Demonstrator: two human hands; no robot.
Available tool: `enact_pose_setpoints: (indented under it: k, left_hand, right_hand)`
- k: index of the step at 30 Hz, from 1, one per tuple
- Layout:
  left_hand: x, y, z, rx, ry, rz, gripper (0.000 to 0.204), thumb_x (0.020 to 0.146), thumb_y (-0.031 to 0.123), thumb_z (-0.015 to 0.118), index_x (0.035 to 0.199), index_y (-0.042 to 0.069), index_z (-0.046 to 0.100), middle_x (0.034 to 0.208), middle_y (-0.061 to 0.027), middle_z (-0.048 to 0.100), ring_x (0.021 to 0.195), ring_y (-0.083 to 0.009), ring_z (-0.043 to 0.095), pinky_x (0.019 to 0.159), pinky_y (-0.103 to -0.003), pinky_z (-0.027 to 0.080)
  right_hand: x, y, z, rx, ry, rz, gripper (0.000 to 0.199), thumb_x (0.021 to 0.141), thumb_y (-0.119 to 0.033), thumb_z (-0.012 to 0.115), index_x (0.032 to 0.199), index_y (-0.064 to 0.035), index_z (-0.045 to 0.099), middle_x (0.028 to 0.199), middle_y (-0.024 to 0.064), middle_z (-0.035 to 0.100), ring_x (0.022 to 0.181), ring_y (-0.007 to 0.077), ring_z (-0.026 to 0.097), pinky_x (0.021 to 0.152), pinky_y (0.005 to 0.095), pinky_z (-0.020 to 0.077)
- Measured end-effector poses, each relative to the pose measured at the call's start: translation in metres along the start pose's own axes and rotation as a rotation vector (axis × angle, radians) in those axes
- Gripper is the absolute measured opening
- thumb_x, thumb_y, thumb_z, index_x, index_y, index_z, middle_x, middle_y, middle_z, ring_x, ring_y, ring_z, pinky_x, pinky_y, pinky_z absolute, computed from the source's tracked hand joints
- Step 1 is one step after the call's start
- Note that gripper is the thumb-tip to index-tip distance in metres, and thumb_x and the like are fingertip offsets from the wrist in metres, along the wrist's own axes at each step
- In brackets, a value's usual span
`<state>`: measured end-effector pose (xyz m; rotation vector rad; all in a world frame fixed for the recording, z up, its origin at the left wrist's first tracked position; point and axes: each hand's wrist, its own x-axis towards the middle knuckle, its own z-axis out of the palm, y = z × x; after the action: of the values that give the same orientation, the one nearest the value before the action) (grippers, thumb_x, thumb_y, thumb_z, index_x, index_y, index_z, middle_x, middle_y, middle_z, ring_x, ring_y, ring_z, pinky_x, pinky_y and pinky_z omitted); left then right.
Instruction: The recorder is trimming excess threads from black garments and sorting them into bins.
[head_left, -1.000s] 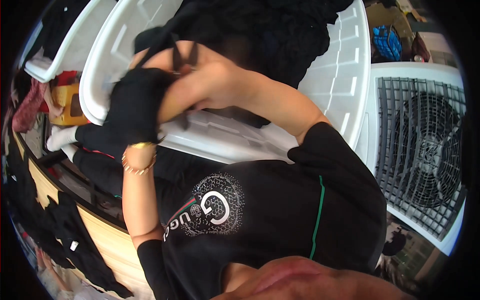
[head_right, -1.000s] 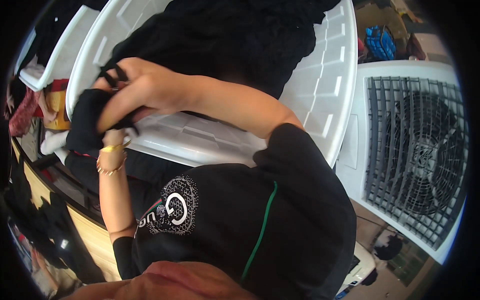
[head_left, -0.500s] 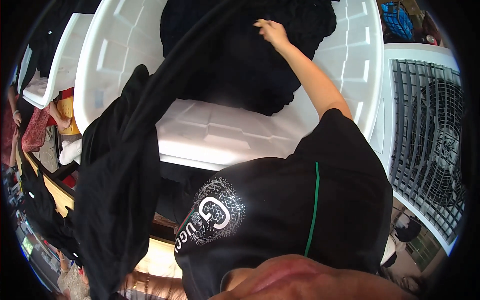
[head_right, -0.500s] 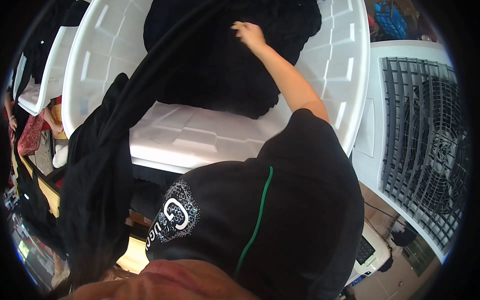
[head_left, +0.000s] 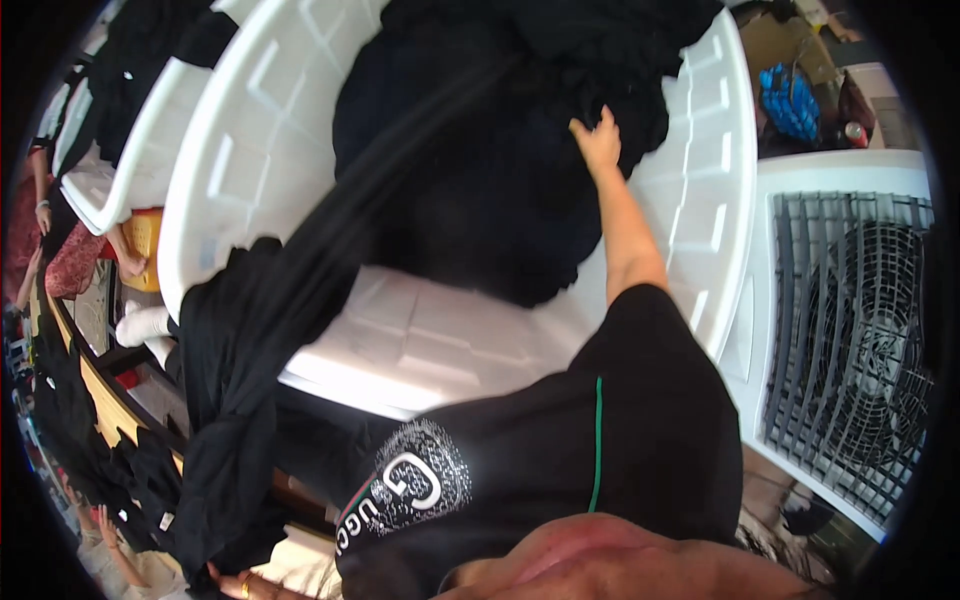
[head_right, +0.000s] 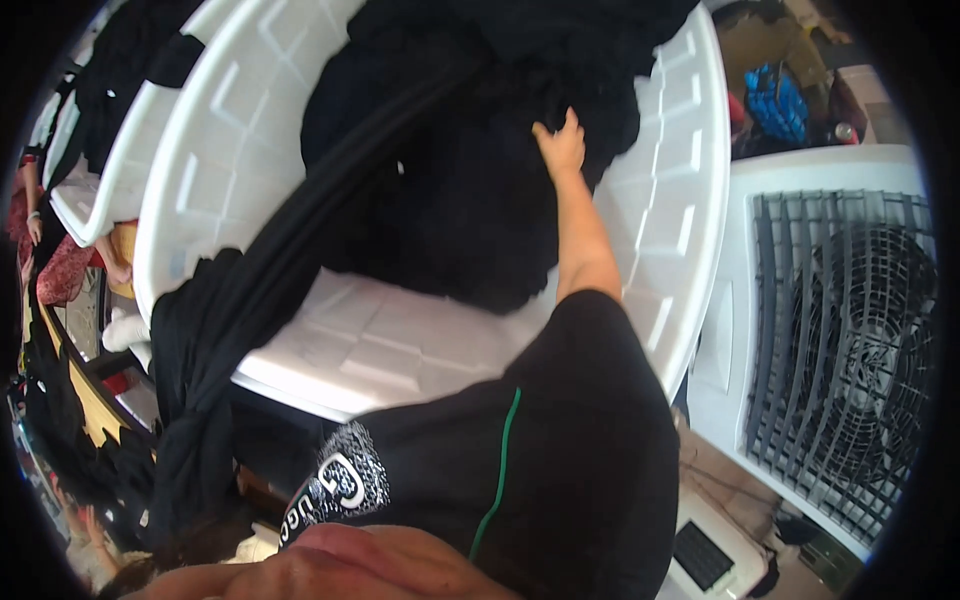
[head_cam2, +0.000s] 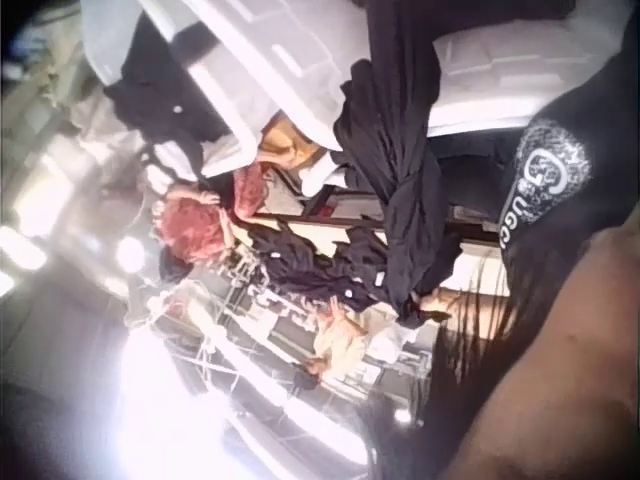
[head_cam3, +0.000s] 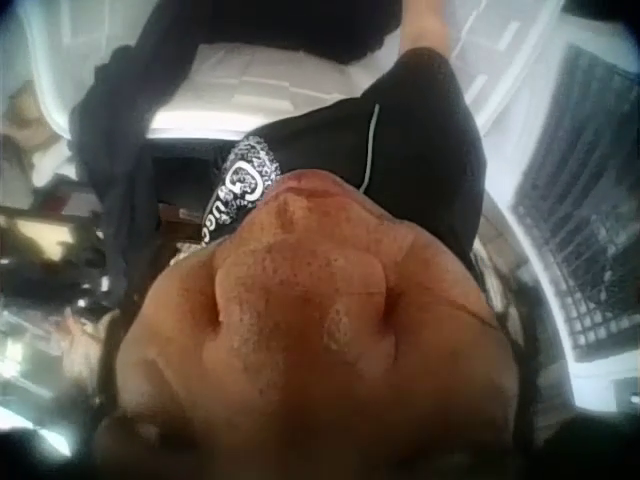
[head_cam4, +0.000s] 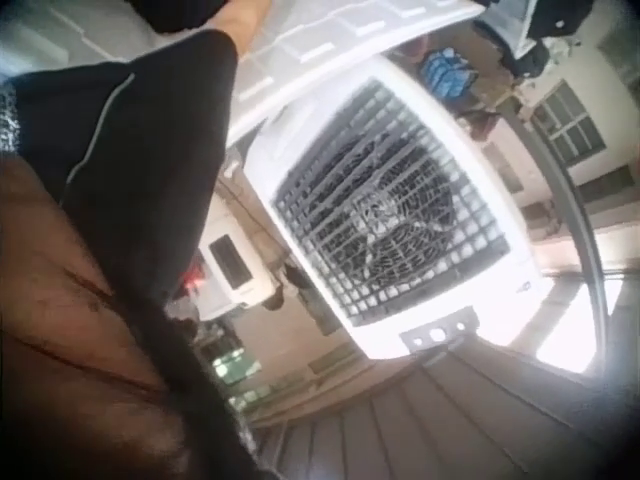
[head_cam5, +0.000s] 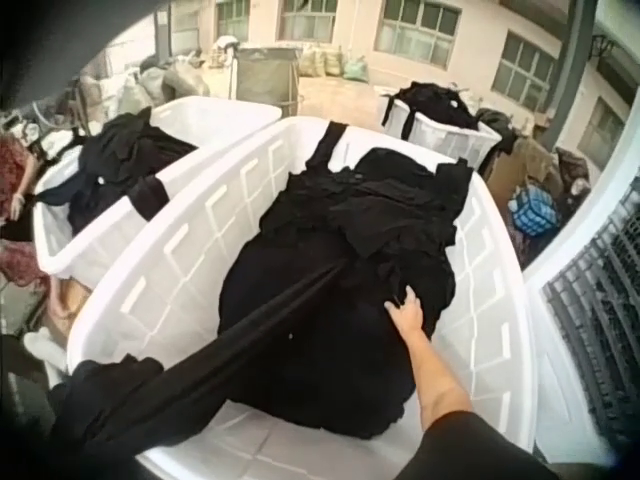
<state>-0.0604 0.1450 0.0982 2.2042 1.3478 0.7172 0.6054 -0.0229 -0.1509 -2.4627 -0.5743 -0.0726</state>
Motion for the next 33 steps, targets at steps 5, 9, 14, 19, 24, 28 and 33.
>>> enact_pose_setpoints:
  k: [5,9,14,19,24,28,33]
  left_hand:
    - [0.020,-0.023,0.010,-0.094,0.236,-0.017,0.033,0.073,0.015,0.062,0.099,-0.004,0.066,0.093,-0.0232,0.067,0.088,-0.0377,0.065,0.075,-0.043,0.049]
    - [0.015,-0.054,0.010,-0.127,0.327,-0.085,0.032,0.073,0.015,0.062,0.099,-0.005,0.066,0.093,-0.0232,0.067,0.088,-0.0375,0.065,0.074,-0.043,0.049]
    - [0.008,-0.091,0.013,-0.147,0.365,-0.185,0.032,0.074,0.015,0.061,0.098,-0.005,0.066,0.093,-0.0232,0.067,0.087,-0.0372,0.065,0.073,-0.043,0.049]
    - [-0.023,-0.123,0.013,-0.120,0.385,-0.340,0.031,0.074,0.015,0.061,0.097,-0.005,0.066,0.093,-0.0231,0.067,0.086,-0.0369,0.065,0.073,-0.043,0.049]
    - [-0.108,-0.148,-0.015,0.015,0.306,-0.572,0.031,0.075,0.016,0.060,0.097,-0.006,0.066,0.093,-0.0231,0.067,0.085,-0.0367,0.065,0.072,-0.043,0.049]
    - [-0.155,-0.151,-0.039,0.119,0.285,-0.728,0.031,0.075,0.016,0.060,0.096,-0.006,0.065,0.092,-0.0231,0.067,0.084,-0.0365,0.065,0.071,-0.043,0.049]
    - [-0.187,-0.145,-0.072,0.243,0.334,-0.871,0.030,0.076,0.016,0.060,0.096,-0.006,0.065,0.092,-0.0230,0.067,0.083,-0.0362,0.065,0.070,-0.043,0.049]
  right_hand:
    - [-0.012,0.009,0.037,0.006,-0.014,0.156,0.085,0.071,-0.043,0.077,0.139,-0.0049,0.042,0.105,0.0227,0.064,0.100,0.0375,0.063,0.088,0.0435,0.0490]
    - [-0.023,-0.021,0.028,-0.070,-0.095,0.187,0.080,0.075,-0.032,0.077,0.142,-0.0092,0.039,0.114,0.0206,0.061,0.106,0.0367,0.060,0.093,0.0424,0.0472]
    - [-0.019,-0.038,0.012,-0.091,-0.146,0.151,0.081,0.077,-0.028,0.074,0.144,-0.0106,0.033,0.123,0.0238,0.053,0.110,0.0405,0.057,0.095,0.0447,0.0469]
    - [-0.005,-0.038,0.017,-0.155,-0.122,0.041,0.084,0.075,-0.026,0.074,0.145,-0.0129,0.031,0.123,0.0237,0.050,0.108,0.0413,0.058,0.092,0.0455,0.0482]
    - [0.025,-0.052,0.011,-0.212,-0.105,-0.190,0.089,0.072,-0.026,0.076,0.147,-0.0170,0.028,0.122,0.0207,0.049,0.106,0.0410,0.059,0.088,0.0466,0.0504]
    - [0.048,-0.082,0.033,-0.362,-0.225,-0.395,0.097,0.070,-0.027,0.080,0.149,-0.0247,0.024,0.130,0.0187,0.045,0.106,0.0366,0.060,0.087,0.0441,0.0518]
    - [0.063,-0.115,0.052,-0.600,-0.401,-0.419,0.103,0.072,-0.028,0.081,0.151,-0.0348,0.015,0.133,0.0178,0.047,0.113,0.0321,0.058,0.091,0.0421,0.0502]
